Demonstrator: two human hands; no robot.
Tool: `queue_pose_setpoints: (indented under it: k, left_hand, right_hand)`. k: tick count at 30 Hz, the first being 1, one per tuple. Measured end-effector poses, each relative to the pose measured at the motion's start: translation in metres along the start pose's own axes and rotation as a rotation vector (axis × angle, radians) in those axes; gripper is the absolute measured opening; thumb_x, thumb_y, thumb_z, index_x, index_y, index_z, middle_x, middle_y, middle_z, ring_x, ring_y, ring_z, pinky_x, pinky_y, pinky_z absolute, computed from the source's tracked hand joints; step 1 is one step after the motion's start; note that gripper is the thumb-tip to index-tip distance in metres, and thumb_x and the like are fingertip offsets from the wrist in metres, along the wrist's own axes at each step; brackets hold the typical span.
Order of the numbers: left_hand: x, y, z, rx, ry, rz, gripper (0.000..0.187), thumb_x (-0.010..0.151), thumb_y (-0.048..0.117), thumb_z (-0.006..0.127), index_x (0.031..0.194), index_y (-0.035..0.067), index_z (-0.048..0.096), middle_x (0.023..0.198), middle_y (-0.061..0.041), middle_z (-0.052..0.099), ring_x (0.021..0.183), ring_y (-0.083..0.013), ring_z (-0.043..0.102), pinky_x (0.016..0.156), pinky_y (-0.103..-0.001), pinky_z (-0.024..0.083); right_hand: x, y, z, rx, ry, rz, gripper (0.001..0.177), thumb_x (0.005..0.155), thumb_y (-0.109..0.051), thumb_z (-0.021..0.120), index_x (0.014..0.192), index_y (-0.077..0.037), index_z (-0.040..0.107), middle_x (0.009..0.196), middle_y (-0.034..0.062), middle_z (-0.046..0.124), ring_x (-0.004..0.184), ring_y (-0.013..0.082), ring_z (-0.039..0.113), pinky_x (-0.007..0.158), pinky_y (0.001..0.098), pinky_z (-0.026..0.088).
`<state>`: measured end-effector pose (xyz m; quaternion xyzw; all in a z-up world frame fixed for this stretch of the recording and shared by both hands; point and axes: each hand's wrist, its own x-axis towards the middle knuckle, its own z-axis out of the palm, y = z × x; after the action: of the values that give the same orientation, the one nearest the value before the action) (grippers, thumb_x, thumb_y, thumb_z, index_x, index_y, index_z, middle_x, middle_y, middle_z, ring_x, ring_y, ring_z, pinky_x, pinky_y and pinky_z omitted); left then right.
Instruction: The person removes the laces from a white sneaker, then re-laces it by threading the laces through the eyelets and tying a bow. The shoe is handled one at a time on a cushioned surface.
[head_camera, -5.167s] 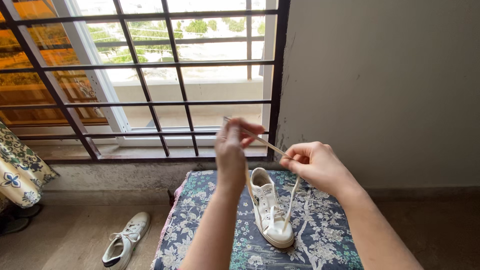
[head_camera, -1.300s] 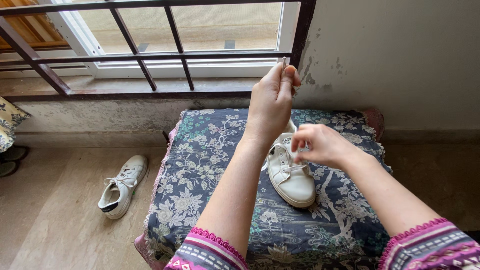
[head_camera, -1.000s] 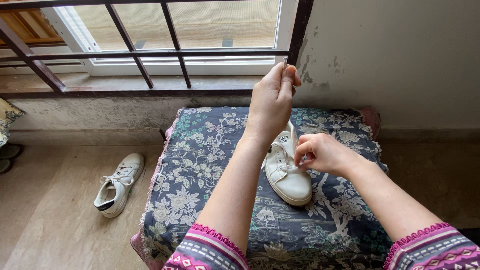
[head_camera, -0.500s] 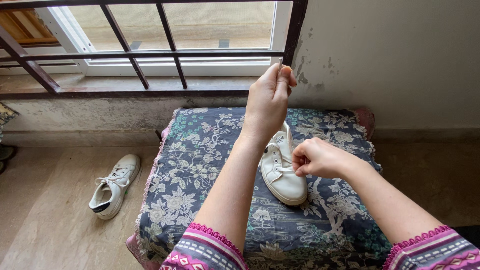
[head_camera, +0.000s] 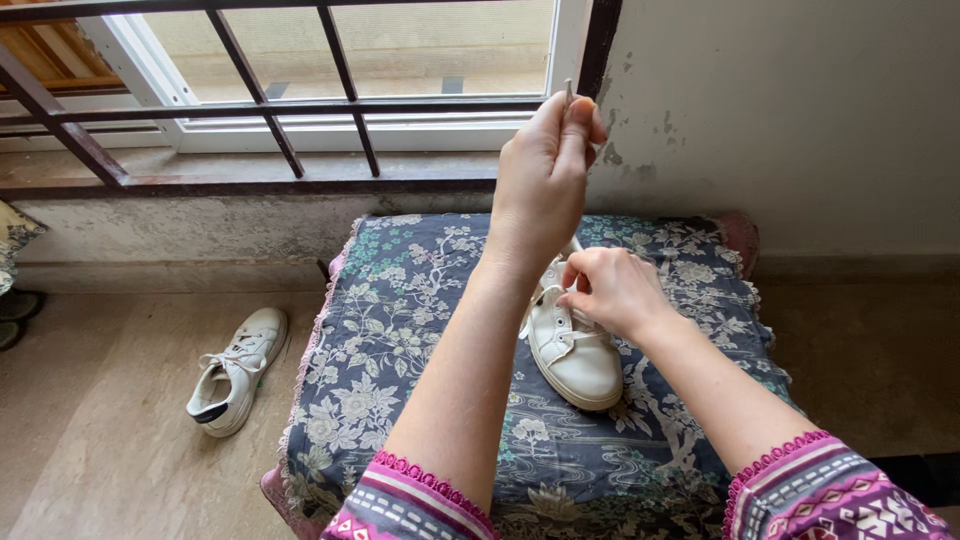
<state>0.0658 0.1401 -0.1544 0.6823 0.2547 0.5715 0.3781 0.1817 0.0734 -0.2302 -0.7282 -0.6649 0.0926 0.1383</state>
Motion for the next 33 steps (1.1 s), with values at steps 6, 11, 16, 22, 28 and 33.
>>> queue_pose_setpoints:
  k: [6,11,16,22,28,33]
  left_hand:
    - [-0.001,-0.002,-0.002,0.026,0.017,0.027,0.032,0.109,0.027,0.048,0.091,0.006,0.064,0.065,-0.001,0.062,0.058,-0.0082,0.056,0.053,-0.027,0.046]
    - [-0.003,-0.002,-0.002,-0.003,0.007,0.030,0.031,0.109,0.027,0.048,0.092,0.006,0.064,0.066,0.000,0.062,0.060,-0.0084,0.056,0.055,-0.027,0.046]
    - [-0.005,-0.005,-0.002,-0.011,-0.015,0.016,0.030,0.110,0.026,0.049,0.093,0.006,0.064,0.067,-0.001,0.061,0.061,-0.0082,0.054,0.056,-0.027,0.046]
    - [-0.006,-0.012,-0.001,-0.038,-0.045,0.023,0.030,0.111,0.025,0.048,0.093,0.005,0.063,0.072,-0.001,0.061,0.065,-0.0076,0.053,0.059,-0.026,0.046]
    - [-0.006,-0.016,0.000,-0.053,-0.058,-0.007,0.030,0.110,0.024,0.048,0.092,0.004,0.062,0.070,0.001,0.059,0.063,-0.0067,0.052,0.057,-0.025,0.046]
    - [0.000,-0.002,0.004,-0.248,-0.051,-0.027,0.027,0.109,0.020,0.049,0.093,0.004,0.062,0.074,0.003,0.058,0.066,-0.0048,0.051,0.059,-0.024,0.046]
  right_hand:
    - [0.003,0.008,0.009,0.037,0.133,-0.153,0.010,0.082,-0.017,0.076,0.084,-0.009,0.072,0.092,0.0073,0.070,0.088,0.0274,0.070,0.077,0.0439,0.055]
    - [0.010,0.015,0.016,0.033,0.459,-0.421,0.007,0.080,-0.008,0.069,0.078,-0.005,0.064,0.090,0.0127,0.068,0.094,0.0358,0.068,0.080,0.0474,0.053]
    - [0.018,0.018,0.025,0.178,0.293,-0.157,0.010,0.094,-0.005,0.056,0.103,-0.003,0.059,0.087,0.0180,0.072,0.088,0.0376,0.071,0.078,0.0508,0.054]
    - [0.024,0.018,0.025,0.171,0.329,-0.134,0.012,0.097,-0.006,0.055,0.108,-0.004,0.058,0.087,0.0179,0.075,0.087,0.0364,0.074,0.077,0.0503,0.057]
    - [0.030,0.013,0.006,0.248,0.156,-0.162,0.041,0.082,-0.018,0.077,0.117,-0.004,0.061,0.097,0.0110,0.075,0.094,0.0305,0.073,0.077,0.0441,0.057]
    - [0.024,0.002,-0.032,0.400,-0.035,-0.299,0.058,0.074,-0.025,0.090,0.122,-0.003,0.066,0.114,0.0026,0.069,0.088,0.0216,0.068,0.072,0.0380,0.059]
